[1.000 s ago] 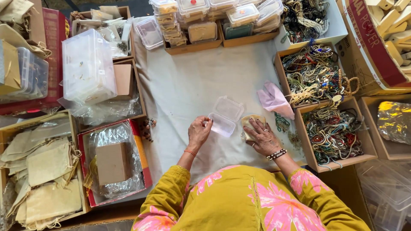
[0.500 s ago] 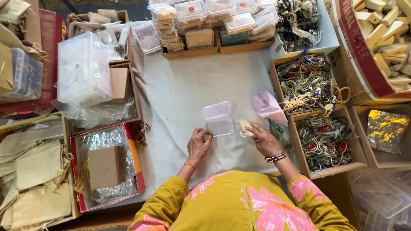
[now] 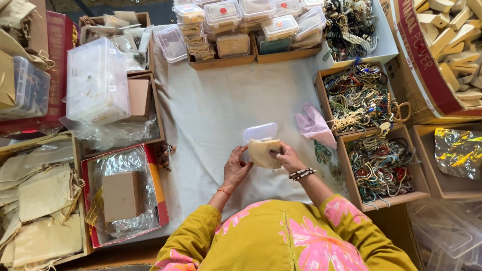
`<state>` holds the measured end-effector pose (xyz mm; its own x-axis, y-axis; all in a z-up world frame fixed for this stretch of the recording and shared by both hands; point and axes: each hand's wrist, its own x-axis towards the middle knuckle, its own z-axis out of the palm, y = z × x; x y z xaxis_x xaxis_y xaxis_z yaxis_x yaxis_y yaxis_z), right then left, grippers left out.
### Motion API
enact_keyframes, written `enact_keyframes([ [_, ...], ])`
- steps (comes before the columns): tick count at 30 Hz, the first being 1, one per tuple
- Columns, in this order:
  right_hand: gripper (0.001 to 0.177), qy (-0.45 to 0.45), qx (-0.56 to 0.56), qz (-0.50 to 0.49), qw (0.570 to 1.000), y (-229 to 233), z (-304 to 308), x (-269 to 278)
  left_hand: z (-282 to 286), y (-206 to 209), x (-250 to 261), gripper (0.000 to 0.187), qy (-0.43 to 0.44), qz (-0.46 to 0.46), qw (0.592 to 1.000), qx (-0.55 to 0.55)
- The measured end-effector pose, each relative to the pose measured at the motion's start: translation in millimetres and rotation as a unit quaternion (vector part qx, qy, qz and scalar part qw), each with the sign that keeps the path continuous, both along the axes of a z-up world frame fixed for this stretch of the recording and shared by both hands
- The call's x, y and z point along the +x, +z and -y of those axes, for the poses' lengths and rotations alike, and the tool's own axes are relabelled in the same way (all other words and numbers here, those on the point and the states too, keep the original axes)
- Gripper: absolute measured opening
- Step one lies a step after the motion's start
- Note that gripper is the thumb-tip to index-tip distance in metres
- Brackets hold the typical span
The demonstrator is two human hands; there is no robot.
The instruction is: Organize, inspect, and clean various jewelry items and packaging them into small containers.
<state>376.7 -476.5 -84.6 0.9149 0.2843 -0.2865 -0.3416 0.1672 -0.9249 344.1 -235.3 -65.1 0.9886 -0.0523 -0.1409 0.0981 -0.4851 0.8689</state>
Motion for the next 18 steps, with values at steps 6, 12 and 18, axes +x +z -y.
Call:
enact_keyframes([
  [6, 0.03, 0.011, -0.308, 0.017, 0.951, 22, -24, 7, -4, -15, 5, 0.066, -0.002, 0.004, 1.0, -0.018],
  [12, 0.039, 0.015, -0.47, 0.062, 0.88, 54, -34, 4, -2, -10, 4, 0.069, -0.003, 0.067, 0.997, 0.027],
  [18, 0.045, -0.002, -0.524, 0.159, 0.837, 61, -39, 0, -1, 43, 3, 0.055, -0.029, 0.067, 0.996, 0.056],
])
